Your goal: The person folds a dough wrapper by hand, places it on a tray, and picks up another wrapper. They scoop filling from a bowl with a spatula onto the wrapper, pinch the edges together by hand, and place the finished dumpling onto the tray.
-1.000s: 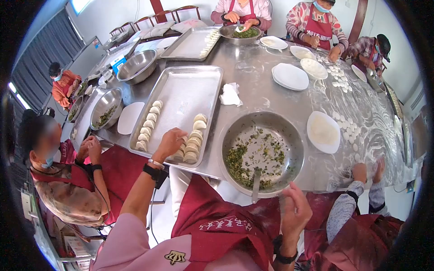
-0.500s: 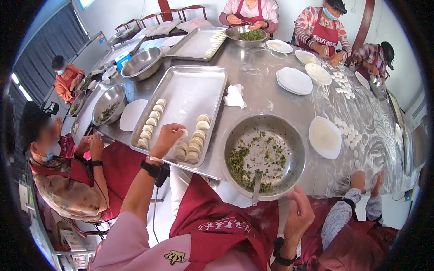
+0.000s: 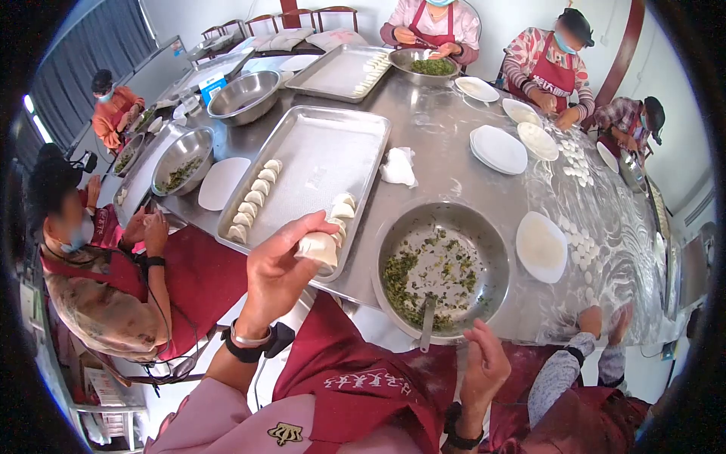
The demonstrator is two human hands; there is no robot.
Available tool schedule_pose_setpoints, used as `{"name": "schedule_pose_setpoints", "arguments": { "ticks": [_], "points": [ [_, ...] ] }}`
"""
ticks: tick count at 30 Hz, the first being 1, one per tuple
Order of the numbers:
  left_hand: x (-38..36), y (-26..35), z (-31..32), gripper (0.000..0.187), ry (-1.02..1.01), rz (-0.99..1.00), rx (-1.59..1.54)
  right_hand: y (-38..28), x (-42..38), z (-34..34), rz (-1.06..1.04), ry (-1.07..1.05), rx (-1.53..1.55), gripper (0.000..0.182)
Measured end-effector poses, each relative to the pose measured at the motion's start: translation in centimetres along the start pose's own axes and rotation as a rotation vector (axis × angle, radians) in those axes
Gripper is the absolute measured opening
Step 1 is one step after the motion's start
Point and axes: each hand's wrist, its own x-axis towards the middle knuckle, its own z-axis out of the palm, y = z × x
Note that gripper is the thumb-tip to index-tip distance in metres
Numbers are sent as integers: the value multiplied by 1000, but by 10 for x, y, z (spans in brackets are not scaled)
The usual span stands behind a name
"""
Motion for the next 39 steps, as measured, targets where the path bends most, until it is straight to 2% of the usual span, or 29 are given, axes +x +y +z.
{"name": "schedule_pose_setpoints", "arguments": {
  "ticks": [1,4,10,13,16,19,21,24,32,35,39],
  "points": [
    [-2,-1,-2,57,-34,104,103,4,-1,0,-33,-12,-9,24],
    [-4,11,-1,57,-69,227,235,11,-5,2,-37,-8,-6,24],
    [-8,20,2,56,-64,323,319,10,-5,2,-46,-18,-16,24],
    [-13,23,10,60,-52,258,337,-18,4,7,-68,-50,-18,24],
    [-24,35,28,69,-118,31,286,-70,15,20,-191,-95,-10,25],
    [-30,44,46,74,-234,-53,298,-103,24,35,-452,-173,102,33],
    [-35,42,54,76,-272,21,324,-115,27,44,-579,-223,174,35],
    [-40,40,62,80,-296,50,378,-113,28,50,-625,-231,161,36],
    [-44,34,72,85,-364,74,401,-104,27,45,-629,-219,96,28],
    [-45,37,74,84,-392,23,404,-102,26,46,-638,-210,93,24],
    [-45,35,76,84,-382,86,417,-101,28,46,-651,-216,96,19]
  ]
}}
